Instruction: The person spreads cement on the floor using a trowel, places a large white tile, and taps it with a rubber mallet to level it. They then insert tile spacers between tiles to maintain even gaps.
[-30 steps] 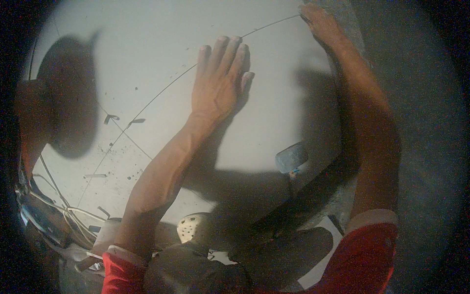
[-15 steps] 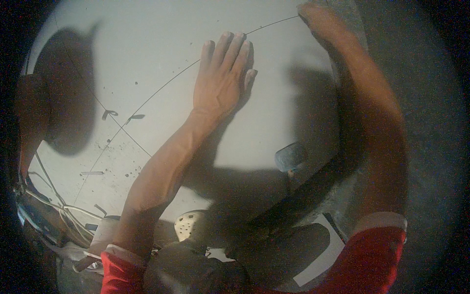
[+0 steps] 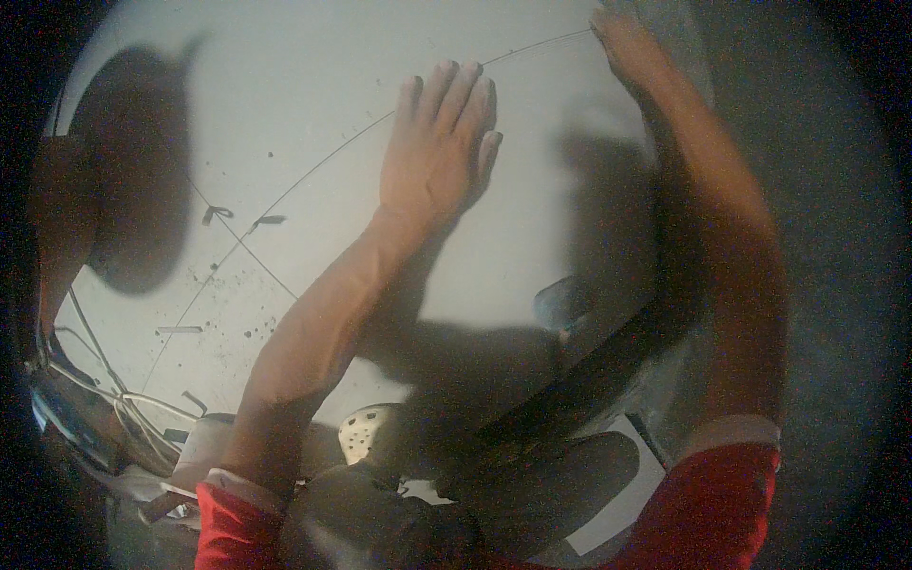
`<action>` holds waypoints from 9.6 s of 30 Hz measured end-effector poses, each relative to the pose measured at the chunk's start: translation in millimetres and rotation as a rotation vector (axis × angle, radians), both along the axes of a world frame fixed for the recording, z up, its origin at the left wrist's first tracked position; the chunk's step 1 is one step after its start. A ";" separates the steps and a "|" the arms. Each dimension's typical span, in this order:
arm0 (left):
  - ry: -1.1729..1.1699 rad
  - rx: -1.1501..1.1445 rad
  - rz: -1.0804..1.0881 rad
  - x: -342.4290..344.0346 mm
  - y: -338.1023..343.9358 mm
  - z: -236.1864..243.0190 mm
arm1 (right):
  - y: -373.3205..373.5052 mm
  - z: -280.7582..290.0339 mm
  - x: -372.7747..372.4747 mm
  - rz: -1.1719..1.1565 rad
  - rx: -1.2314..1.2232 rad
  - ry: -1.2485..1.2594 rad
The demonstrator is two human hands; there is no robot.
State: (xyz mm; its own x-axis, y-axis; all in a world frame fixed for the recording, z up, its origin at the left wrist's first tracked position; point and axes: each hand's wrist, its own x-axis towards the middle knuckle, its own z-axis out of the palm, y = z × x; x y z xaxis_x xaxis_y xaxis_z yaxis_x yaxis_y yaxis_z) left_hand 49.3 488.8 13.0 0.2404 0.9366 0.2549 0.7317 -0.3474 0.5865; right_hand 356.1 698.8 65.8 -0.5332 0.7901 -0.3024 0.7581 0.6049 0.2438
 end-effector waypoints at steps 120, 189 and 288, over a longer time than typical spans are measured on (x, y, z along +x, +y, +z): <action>-1.056 -1.002 -0.125 -41.0 -310.1 138.1 | -573.3 51.1 -172.1 -0.908 -0.272 2.044; 0.119 -0.193 -0.513 -57.9 -310.2 30.0 | -762.5 -25.5 -125.8 -0.764 -0.162 0.982; 0.204 0.089 -0.558 9.1 -281.2 -1.5 | -662.5 54.8 56.3 -0.931 -0.124 0.340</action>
State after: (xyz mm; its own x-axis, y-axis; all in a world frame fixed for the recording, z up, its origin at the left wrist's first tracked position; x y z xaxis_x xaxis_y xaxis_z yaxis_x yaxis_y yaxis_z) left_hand 58.4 207.6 11.5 0.7417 0.6323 0.2237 0.5196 -0.7525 0.4046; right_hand 412.4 36.3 120.6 0.2089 0.9103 -0.3575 0.9607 -0.2594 -0.0990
